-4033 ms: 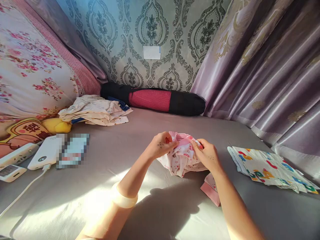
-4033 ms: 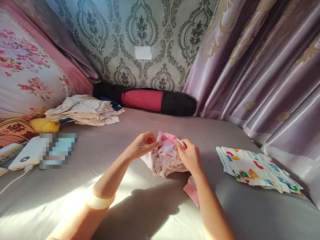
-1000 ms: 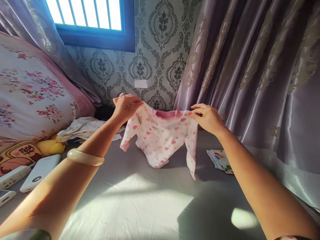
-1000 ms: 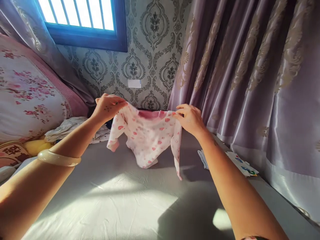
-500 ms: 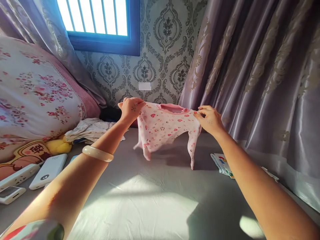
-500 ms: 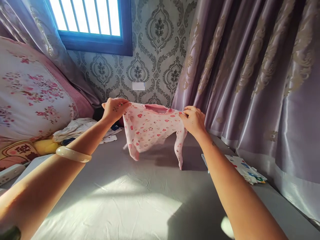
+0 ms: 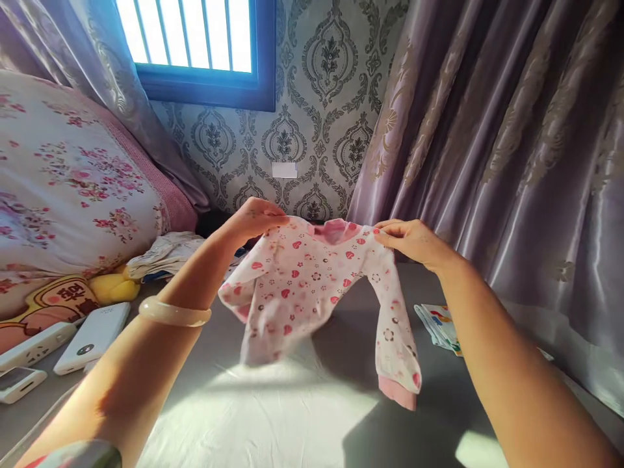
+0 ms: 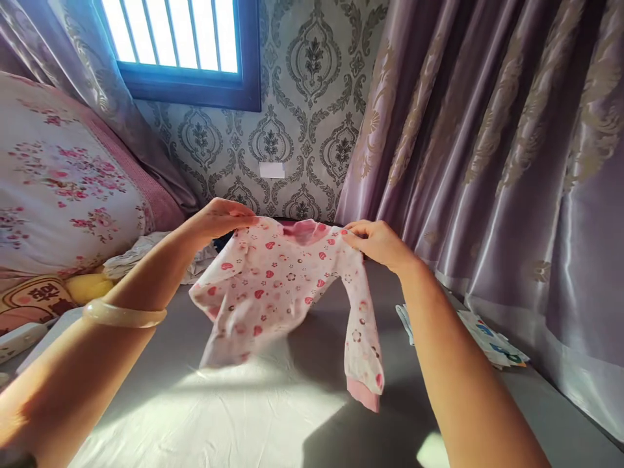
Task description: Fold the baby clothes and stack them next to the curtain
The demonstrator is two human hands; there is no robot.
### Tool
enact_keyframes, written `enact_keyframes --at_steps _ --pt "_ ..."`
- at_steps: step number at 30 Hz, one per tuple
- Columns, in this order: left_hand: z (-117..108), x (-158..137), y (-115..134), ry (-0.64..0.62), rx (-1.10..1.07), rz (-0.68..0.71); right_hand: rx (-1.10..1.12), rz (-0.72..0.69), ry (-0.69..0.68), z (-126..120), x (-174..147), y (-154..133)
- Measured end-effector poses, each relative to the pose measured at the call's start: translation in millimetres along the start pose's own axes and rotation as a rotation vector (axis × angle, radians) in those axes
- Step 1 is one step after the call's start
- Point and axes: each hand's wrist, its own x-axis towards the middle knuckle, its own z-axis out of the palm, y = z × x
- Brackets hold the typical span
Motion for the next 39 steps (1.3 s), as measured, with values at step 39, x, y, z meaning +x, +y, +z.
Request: enact_keyframes --at_steps 39 --pt "23.8 20.1 -26.9 0.280 -0.082 0.133 0.081 -0.096 0.240 -5.1 20.2 28.2"
